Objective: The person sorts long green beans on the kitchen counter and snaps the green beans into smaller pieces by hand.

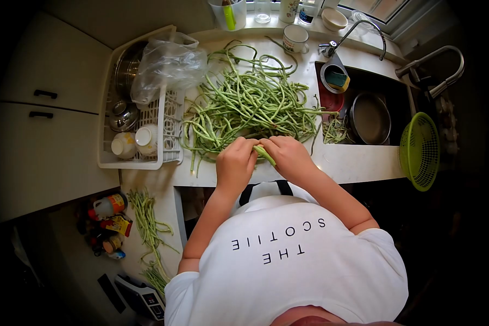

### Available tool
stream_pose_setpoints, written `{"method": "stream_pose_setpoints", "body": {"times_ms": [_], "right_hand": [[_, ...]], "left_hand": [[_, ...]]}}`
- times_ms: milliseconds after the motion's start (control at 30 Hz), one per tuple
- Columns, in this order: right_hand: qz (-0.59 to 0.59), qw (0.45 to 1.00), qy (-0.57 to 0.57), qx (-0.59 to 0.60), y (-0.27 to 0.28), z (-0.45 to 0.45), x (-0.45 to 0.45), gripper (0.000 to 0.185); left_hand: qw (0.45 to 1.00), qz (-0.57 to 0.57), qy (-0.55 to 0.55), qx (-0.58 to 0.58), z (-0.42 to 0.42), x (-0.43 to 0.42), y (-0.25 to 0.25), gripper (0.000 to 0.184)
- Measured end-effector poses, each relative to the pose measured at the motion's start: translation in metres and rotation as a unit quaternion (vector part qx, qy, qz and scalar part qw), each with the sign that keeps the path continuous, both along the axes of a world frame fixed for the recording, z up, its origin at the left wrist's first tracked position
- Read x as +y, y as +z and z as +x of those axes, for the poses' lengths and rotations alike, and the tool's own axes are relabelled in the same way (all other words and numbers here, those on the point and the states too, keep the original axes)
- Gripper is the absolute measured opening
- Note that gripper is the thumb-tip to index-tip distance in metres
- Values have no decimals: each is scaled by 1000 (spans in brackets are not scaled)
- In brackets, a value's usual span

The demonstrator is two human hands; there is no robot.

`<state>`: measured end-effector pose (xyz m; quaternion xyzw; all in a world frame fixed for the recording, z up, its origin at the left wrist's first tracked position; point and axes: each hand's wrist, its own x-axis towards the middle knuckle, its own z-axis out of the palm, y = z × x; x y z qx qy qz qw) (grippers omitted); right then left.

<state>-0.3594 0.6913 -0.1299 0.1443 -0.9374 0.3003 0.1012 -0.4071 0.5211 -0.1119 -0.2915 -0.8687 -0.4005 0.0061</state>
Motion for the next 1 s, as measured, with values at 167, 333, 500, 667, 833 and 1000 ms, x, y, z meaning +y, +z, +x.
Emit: {"method": "stream_pose_setpoints", "body": {"times_ms": [167, 333, 500, 667, 833, 1000], "right_hand": [[36, 998, -18, -49, -11, 0, -5, 16], [-74, 994, -77, -2, -16, -3, -9, 19], [-198, 971, -114, -75, -21, -4, -5, 17], [-569, 778, -90, -250, -18, -1, -3, 19], [-386, 895, -77, -209, -8, 0, 0, 15], [-285, 940, -150, -115, -11, 0, 31, 13]], "left_hand": [[999, -25, -12, 43, 0, 4, -5, 15], [999, 3, 14, 29, 0, 7, -10, 14], [999, 27, 21, 19, 6, 11, -10, 13], [975, 154, 55, -153, 6, 13, -9, 12], [651, 511, -5, -562, -1, 0, -21, 36], [718, 432, -59, -544, -8, -17, -5, 35]]}}
